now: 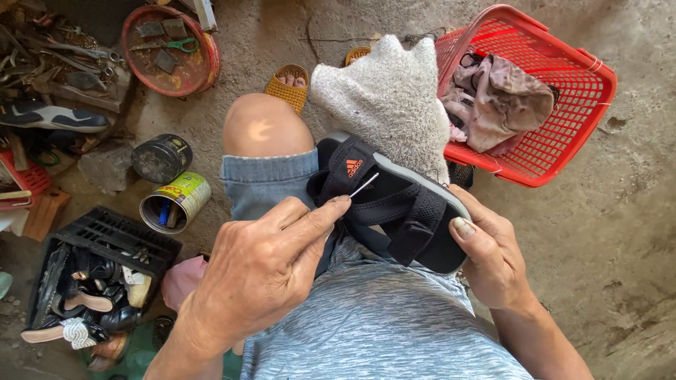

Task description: Hand-stitching the sole of a black sandal to repair it using a needle and thread.

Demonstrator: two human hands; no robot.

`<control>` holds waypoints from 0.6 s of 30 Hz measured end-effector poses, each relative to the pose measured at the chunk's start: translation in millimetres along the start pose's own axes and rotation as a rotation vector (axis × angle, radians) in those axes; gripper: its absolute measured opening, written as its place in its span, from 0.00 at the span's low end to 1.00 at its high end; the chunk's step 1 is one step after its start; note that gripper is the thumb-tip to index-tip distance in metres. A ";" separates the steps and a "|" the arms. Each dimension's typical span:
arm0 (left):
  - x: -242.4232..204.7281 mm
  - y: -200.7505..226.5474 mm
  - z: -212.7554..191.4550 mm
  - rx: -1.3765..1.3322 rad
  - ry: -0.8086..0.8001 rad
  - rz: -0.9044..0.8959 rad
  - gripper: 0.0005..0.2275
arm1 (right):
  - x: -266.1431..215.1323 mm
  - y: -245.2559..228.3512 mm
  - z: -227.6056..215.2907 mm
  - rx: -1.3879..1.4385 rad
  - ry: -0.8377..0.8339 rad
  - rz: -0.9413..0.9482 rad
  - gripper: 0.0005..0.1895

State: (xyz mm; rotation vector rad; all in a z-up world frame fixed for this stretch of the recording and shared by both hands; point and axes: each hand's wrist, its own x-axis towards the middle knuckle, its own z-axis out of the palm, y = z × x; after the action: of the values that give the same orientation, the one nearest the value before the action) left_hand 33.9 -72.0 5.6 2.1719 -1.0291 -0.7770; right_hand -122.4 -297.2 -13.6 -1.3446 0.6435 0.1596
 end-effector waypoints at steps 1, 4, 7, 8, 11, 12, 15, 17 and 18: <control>0.5 0.6 -0.2 0.001 -0.002 0.001 0.18 | -0.2 0.7 -0.9 0.002 0.002 0.000 0.16; 0.9 1.6 -0.2 -0.017 -0.014 -0.014 0.17 | -1.4 3.2 -2.7 0.017 0.020 0.033 0.26; 1.6 1.6 0.3 -0.043 -0.015 -0.013 0.17 | -1.0 5.0 -3.9 -0.025 0.011 0.003 0.23; 1.7 1.8 0.4 -0.052 -0.014 -0.010 0.17 | -1.0 4.7 -3.8 -0.033 0.010 0.002 0.21; 2.9 0.6 3.9 -0.050 -0.005 -0.003 0.17 | -0.7 3.3 -3.6 -0.114 0.006 -0.020 0.18; 3.3 0.3 5.5 -0.039 0.006 -0.002 0.17 | -0.6 2.6 -3.8 -0.187 -0.001 -0.041 0.18; 2.5 -4.4 4.3 0.056 0.008 0.085 0.14 | -12.0 16.6 2.9 -0.452 0.030 -0.124 0.32; -5.7 -14.4 0.0 0.096 -0.061 0.110 0.16 | -15.1 0.4 18.8 -0.527 0.002 -0.205 0.33; -7.9 -18.9 -2.9 0.128 -0.119 0.125 0.17 | -16.3 -7.5 25.5 -0.614 -0.038 -0.282 0.37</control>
State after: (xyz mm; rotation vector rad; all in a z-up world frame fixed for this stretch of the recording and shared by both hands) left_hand 40.4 -55.1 -4.3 2.1645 -1.2939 -0.8094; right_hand -123.6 -271.1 3.4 -2.0026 0.3737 0.1596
